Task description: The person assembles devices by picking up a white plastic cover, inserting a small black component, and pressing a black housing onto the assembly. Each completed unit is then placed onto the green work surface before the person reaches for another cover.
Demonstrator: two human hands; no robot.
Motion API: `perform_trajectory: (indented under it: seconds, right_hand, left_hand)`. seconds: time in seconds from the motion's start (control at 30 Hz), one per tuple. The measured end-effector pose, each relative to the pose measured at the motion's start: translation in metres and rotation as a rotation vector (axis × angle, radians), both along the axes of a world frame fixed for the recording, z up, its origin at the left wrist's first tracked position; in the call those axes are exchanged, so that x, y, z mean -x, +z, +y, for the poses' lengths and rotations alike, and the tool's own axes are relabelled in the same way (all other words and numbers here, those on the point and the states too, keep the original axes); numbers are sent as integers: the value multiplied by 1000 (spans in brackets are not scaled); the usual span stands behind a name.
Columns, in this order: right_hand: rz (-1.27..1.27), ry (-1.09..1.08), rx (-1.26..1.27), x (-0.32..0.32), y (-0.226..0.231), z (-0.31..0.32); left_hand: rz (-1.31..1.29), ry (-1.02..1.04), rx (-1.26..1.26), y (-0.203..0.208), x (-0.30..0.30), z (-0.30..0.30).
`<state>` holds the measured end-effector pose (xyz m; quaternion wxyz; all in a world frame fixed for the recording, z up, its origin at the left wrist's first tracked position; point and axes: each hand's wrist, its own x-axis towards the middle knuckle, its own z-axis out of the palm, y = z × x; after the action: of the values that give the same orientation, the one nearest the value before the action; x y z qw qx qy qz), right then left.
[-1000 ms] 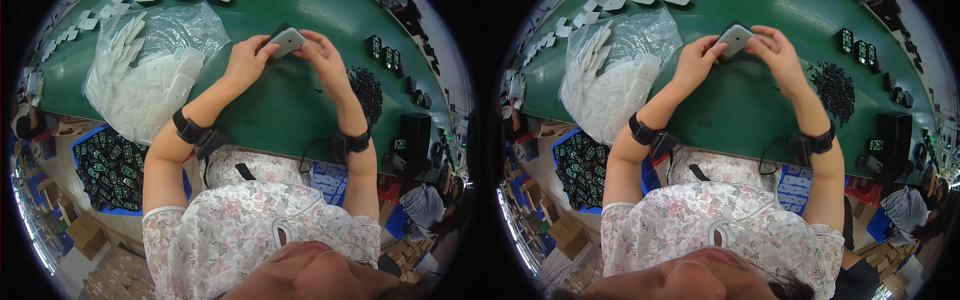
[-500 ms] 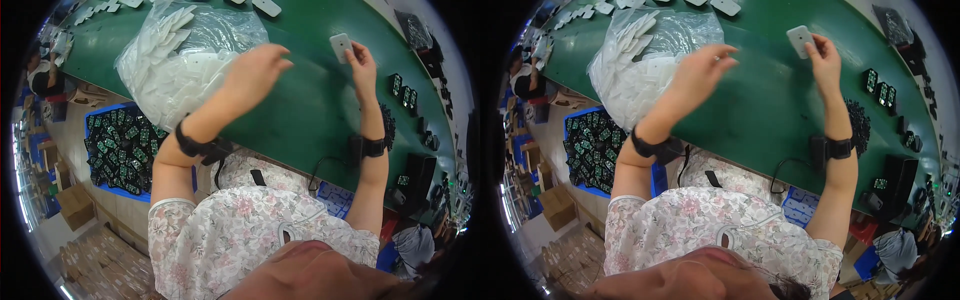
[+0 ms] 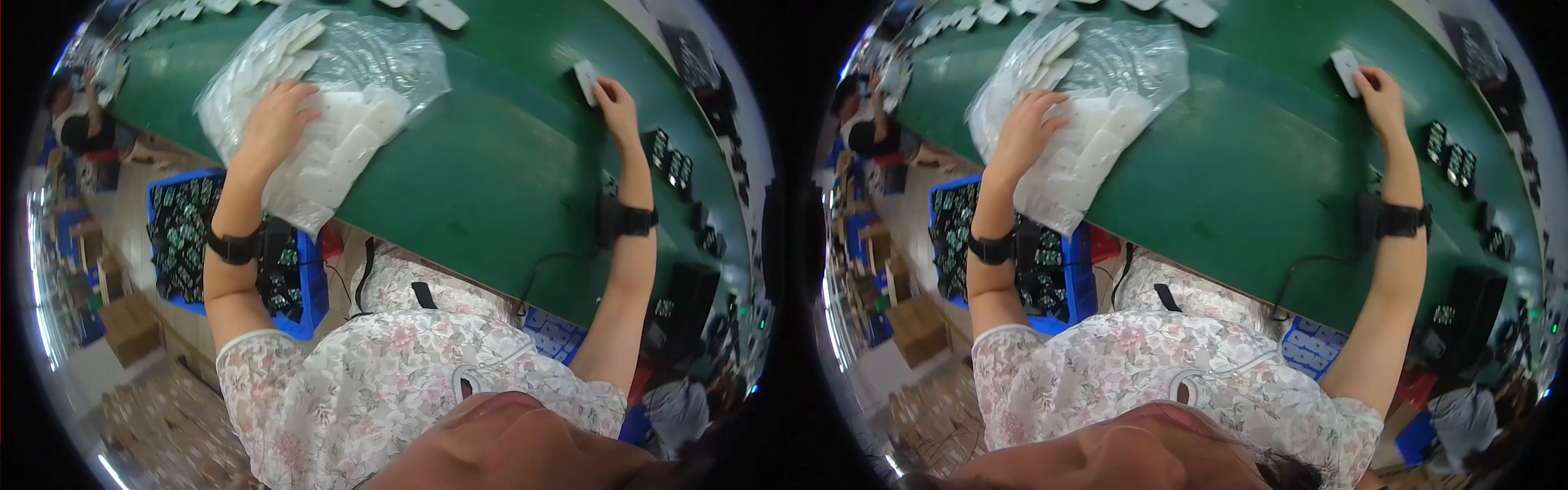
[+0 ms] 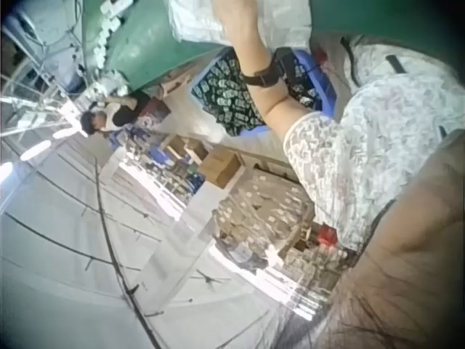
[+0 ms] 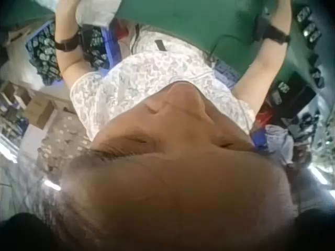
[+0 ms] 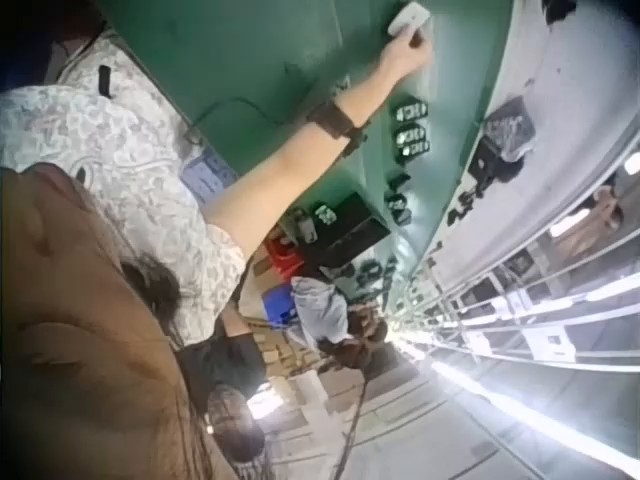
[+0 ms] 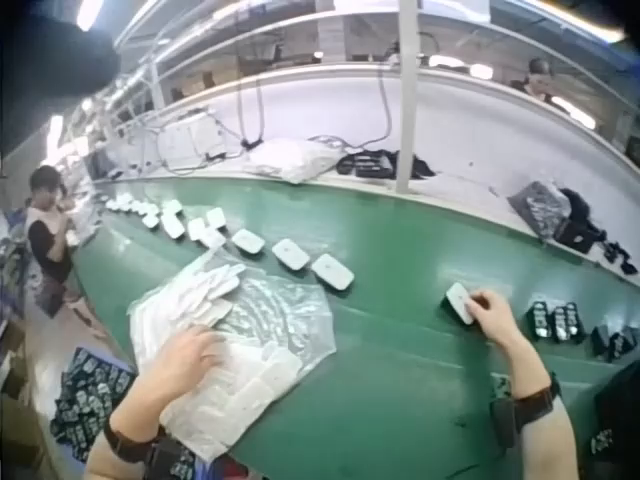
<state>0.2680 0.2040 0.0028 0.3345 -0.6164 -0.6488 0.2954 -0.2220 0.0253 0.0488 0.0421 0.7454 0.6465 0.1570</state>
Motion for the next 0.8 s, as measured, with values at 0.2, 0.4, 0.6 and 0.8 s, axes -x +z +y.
perform_trajectory:
  seconds: [0.2, 0.4, 0.6, 0.8]
  right_hand:
    - [-42, -6, -173, -2, 0, 8]
    - [84, -143, -267, -57, 43, -52]
    - [-508, -195, -151, -64, 22, -116]
    - [-622, -117, -231, -41, -17, -108]
  left_hand:
    - [50, -18, 4, 2, -11, 12]
    - [190, -103, -136, 4, -19, 10]
    - [-11, -171, -395, -7, -92, 9]
    - [61, -477, -155, -50, -153, 19]
